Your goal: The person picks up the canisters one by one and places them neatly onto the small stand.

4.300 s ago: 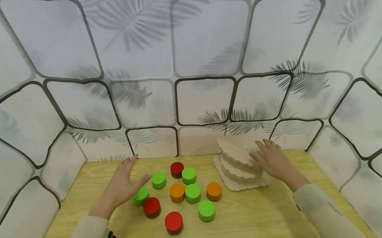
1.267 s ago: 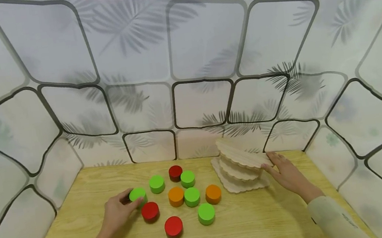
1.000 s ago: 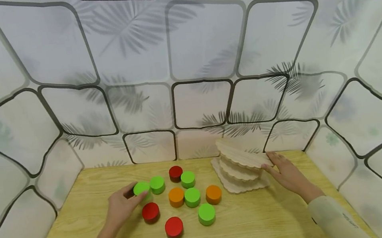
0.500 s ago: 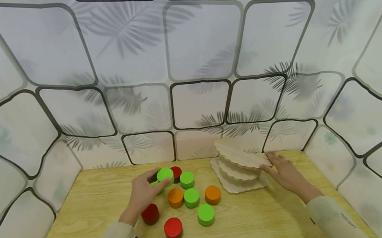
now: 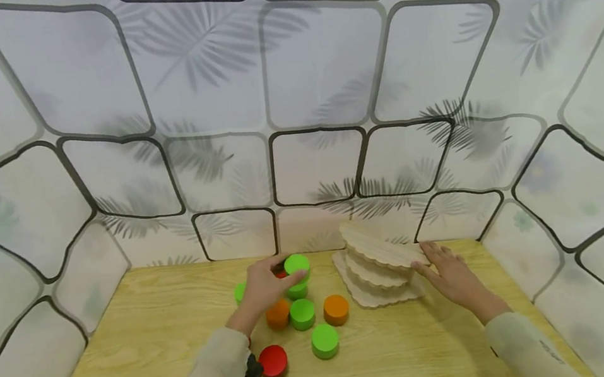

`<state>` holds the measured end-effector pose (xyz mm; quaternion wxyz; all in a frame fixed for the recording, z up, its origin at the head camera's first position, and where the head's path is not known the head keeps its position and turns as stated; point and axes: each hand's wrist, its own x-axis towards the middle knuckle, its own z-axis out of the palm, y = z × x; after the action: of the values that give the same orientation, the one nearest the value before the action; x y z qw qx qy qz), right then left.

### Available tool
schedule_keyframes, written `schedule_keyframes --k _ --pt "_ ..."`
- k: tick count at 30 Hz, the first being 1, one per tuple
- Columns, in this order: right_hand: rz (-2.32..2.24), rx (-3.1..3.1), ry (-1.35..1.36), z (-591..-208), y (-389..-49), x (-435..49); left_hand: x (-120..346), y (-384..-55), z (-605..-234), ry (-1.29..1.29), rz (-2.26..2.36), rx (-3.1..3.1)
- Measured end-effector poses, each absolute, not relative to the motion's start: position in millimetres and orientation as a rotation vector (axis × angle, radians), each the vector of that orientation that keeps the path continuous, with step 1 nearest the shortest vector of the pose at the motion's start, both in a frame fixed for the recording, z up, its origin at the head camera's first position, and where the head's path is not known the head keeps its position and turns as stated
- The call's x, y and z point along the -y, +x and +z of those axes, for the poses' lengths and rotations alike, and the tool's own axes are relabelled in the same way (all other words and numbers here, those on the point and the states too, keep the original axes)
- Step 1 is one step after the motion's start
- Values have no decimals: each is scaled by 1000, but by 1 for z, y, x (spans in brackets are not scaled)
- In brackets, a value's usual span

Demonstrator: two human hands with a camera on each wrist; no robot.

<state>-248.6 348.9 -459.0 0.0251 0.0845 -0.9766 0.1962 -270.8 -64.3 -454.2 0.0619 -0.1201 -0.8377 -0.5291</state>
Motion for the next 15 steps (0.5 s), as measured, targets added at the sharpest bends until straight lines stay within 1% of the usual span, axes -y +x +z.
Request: schedule_keyframes --k 15 --pt "581 3060 231 -459 -247 -351 1 -285 -439 -630 -1577 2584"
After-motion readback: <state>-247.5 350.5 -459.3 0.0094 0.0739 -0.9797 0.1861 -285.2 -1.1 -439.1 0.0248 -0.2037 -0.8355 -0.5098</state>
